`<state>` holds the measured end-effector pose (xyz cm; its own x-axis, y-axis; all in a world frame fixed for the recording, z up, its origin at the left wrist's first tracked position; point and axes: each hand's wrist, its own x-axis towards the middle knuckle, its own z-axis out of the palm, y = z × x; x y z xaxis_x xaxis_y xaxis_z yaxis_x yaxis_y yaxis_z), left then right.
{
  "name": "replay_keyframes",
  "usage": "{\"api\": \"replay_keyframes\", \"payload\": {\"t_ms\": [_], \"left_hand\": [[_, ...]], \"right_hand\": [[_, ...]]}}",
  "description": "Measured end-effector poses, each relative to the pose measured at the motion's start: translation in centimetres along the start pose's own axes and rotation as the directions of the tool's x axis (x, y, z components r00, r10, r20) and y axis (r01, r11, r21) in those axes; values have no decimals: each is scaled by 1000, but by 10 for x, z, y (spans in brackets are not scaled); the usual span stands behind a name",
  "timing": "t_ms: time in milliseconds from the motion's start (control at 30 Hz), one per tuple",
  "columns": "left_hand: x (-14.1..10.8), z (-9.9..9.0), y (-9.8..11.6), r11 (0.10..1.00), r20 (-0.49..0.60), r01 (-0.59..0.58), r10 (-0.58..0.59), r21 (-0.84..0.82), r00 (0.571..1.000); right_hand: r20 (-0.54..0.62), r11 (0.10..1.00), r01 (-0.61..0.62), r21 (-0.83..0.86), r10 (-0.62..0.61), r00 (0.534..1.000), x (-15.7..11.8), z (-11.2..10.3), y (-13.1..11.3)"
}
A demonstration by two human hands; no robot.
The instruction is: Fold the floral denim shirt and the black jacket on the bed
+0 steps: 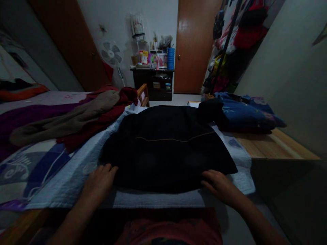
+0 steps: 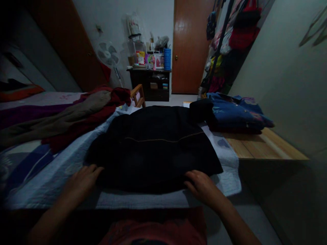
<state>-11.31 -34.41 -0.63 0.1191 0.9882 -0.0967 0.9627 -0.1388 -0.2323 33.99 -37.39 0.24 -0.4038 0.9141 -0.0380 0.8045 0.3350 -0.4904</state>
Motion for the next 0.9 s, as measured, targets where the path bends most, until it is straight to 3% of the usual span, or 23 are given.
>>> {"api": "replay_keyframes", "payload": {"t_ms": [100,200,333,433,533,633,767,900], "left_hand": [[3,-6,24,994,67,-67,73,-85,995],[7,-18,55,923,35,-258,279,-286,960],[16,-27,104,746,-65,-478,509,-463,858],[24,-28,135,681,-83,-550,590,-483,803],[30,-28,155,636,-105,-605,643,-479,759],[34,-27,163,603,-130,-630,663,-490,737],[38,-22,162,597,-141,-623,655,-504,742],[36,-18,157,589,-123,-634,676,-501,727]], "right_hand": [[-235,999,-40,-36,31,971,-9,-9,32],[-468,970,-163,-178,63,882,-17,-14,62],[-602,923,-292,-251,87,794,-23,-12,96],[-666,969,-236,-69,131,734,-21,-5,111],[-665,933,-238,270,360,654,-14,-1,109],[-587,843,-227,488,510,629,-10,-6,90],[-642,870,-184,457,466,609,-19,-21,61],[-732,911,-254,324,411,544,-34,-26,61]]}}
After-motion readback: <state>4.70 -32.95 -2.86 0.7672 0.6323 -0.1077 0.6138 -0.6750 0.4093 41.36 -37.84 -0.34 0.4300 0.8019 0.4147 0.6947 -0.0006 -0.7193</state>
